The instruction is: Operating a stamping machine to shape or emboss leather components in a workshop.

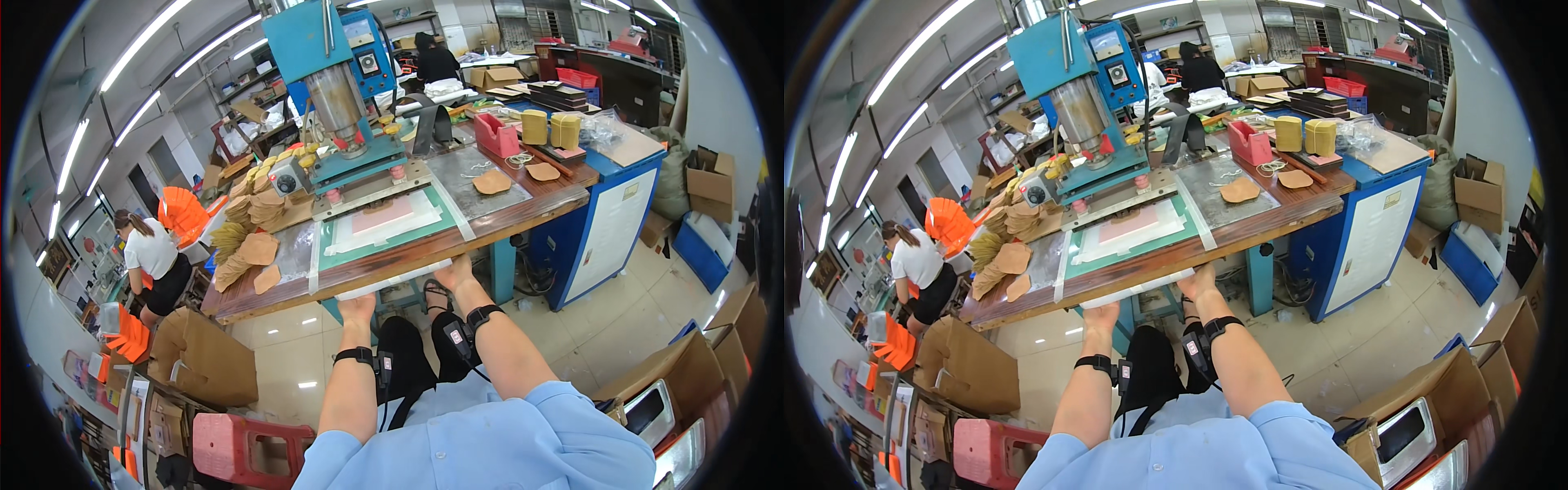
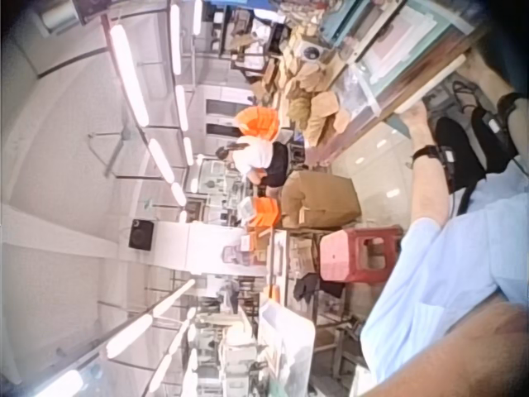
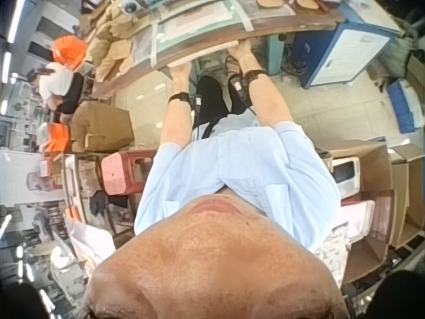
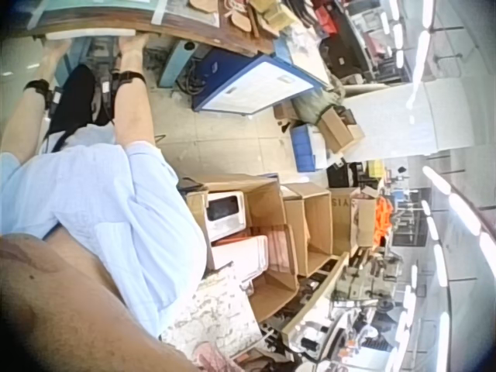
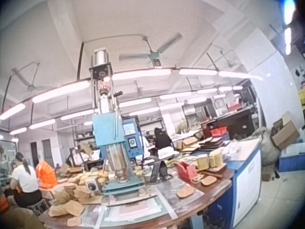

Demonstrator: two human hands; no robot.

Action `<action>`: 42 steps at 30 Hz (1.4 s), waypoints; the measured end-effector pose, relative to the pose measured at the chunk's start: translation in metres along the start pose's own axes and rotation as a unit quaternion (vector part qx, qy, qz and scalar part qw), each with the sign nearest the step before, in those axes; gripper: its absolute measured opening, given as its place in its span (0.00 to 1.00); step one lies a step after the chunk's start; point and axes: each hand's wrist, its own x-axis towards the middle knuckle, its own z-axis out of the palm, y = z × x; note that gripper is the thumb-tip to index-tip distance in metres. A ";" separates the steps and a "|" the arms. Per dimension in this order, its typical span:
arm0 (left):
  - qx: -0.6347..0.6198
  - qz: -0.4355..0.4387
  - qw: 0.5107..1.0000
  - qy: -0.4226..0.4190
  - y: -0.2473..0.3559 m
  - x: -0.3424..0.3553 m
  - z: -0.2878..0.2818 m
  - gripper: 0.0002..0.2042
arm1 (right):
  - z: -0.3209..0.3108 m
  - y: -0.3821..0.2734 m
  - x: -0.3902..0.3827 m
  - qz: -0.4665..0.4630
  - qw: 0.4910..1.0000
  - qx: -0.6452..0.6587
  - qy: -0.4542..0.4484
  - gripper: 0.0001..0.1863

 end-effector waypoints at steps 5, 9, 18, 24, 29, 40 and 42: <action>0.007 0.006 1.000 0.004 -0.004 -0.005 0.006 0.20 | -0.002 -0.001 0.002 0.003 1.000 0.000 -0.003 0.24; -0.014 0.005 1.000 0.009 -0.002 -0.002 0.003 0.20 | -0.003 -0.001 0.003 0.005 1.000 0.005 0.007 0.24; -0.017 0.004 1.000 0.005 -0.002 0.000 -0.001 0.21 | 0.001 0.000 -0.001 -0.006 1.000 0.009 -0.015 0.23; -0.017 0.006 1.000 0.008 -0.002 -0.002 0.000 0.21 | 0.002 0.000 -0.002 -0.005 1.000 -0.003 -0.009 0.23; -0.017 0.003 1.000 0.009 -0.002 -0.002 0.003 0.21 | 0.001 0.000 -0.001 -0.008 1.000 -0.007 -0.002 0.22; -0.009 0.003 1.000 0.010 -0.001 -0.002 0.003 0.21 | 0.003 -0.001 -0.002 -0.004 1.000 0.003 0.013 0.21; 0.013 0.013 1.000 0.014 -0.005 -0.009 0.012 0.20 | 0.002 0.000 -0.002 -0.011 1.000 -0.006 0.005 0.23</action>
